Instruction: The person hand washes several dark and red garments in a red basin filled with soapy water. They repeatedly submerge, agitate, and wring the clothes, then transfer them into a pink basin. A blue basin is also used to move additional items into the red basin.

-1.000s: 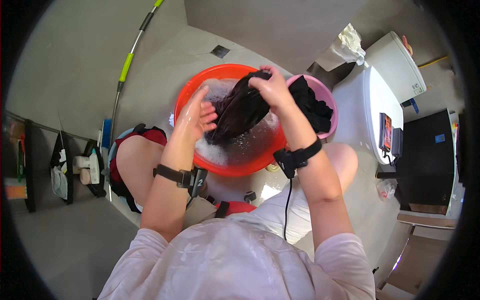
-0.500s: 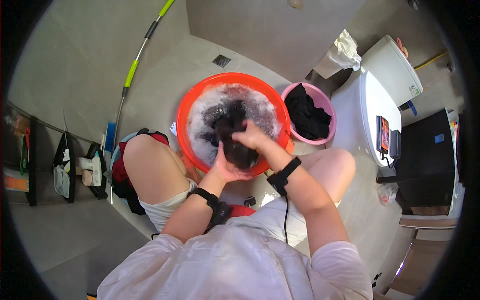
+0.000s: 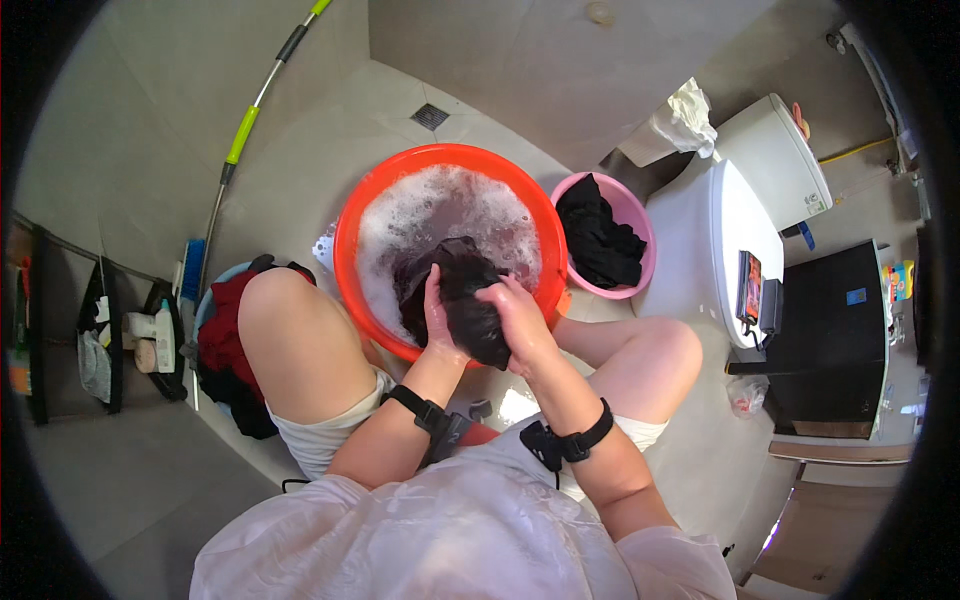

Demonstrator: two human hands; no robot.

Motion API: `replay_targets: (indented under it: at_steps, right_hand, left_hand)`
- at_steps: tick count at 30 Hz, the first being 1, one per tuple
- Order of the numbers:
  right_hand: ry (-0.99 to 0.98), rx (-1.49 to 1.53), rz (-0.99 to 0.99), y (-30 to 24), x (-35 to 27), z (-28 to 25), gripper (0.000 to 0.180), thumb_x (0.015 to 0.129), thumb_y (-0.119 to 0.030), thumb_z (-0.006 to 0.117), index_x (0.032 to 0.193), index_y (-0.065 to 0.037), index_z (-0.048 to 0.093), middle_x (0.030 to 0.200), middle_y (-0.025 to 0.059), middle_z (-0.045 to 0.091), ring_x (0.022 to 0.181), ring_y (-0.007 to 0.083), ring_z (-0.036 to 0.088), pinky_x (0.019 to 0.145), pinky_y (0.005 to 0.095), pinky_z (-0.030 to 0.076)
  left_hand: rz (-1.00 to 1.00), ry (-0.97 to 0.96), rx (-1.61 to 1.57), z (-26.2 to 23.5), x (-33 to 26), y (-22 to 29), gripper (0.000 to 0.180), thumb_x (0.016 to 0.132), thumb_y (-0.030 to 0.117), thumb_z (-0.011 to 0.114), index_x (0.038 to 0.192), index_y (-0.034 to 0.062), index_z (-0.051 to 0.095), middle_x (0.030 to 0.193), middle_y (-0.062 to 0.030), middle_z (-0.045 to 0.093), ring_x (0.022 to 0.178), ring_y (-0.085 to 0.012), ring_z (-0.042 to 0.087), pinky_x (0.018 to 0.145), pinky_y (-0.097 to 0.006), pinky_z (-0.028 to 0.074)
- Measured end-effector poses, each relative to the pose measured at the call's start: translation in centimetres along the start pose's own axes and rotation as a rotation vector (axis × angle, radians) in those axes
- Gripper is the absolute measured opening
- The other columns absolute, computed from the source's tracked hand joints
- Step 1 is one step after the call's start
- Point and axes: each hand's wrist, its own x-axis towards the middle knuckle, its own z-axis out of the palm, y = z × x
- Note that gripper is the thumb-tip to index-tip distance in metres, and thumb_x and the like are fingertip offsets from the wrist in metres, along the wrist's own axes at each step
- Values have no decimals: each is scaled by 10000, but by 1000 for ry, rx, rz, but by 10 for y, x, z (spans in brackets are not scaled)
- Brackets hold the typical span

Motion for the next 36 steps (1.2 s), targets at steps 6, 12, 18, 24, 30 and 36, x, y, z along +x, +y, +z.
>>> replay_targets:
  at_steps: [6, 12, 18, 24, 30, 36]
  right_hand:
    - [-74, 577, 290, 20, 2, -1, 595, 899, -275, 642, 1374, 28, 452, 1286, 152, 585, 1086, 226, 626, 925, 334, 518]
    - [-85, -782, -432, -3, -22, -14, 955, 802, -400, 799, 1511, -20, 284, 1470, 230, 379, 1334, 388, 428, 1079, 448, 416]
    - [-420, -1459, -1132, -15, -3, -12, 816, 527, -353, 914, 1271, -234, 601, 1393, 212, 433, 1291, 442, 442, 1076, 560, 369]
    - [-467, -1112, -1205, -10, 24, 0, 503, 594, -280, 878, 1032, -143, 672, 1118, 174, 529, 1036, 390, 526, 887, 461, 453]
    - [-441, -1156, -1247, -19, -17, -8, 396, 641, -285, 855, 942, -134, 647, 1043, 149, 538, 1008, 374, 538, 902, 453, 445]
    - [128, -488, -791, -1, -17, -38, 369, 732, -254, 864, 938, -73, 617, 947, 69, 615, 883, 217, 600, 830, 333, 491]
  left_hand:
    - [-195, 95, 60, 2, 7, 19, 563, 856, 518, 576, 1125, 29, 650, 1071, -155, 695, 965, -313, 683, 894, -437, 556]
    - [-311, 189, 80, -28, 18, 29, 516, 872, 440, 525, 1170, 39, 653, 1148, -167, 684, 1027, -340, 662, 984, -467, 505]
    - [-322, 115, -408, -30, 11, 28, 558, 976, 507, 364, 1378, 152, 517, 1379, -128, 557, 1283, -314, 513, 1116, -476, 379]
    - [-300, 183, -63, -9, -31, 13, 751, 899, 743, 419, 1383, 173, 494, 1365, -107, 542, 1245, -305, 540, 1033, -509, 449]
    - [-142, -34, -5, 5, -15, 11, 719, 913, 640, 446, 1349, 72, 519, 1321, -183, 562, 1217, -347, 536, 1071, -480, 407]
    - [-73, 246, 103, 18, 8, 6, 429, 795, 309, 630, 1101, 8, 637, 1088, -144, 687, 988, -315, 664, 958, -445, 519]
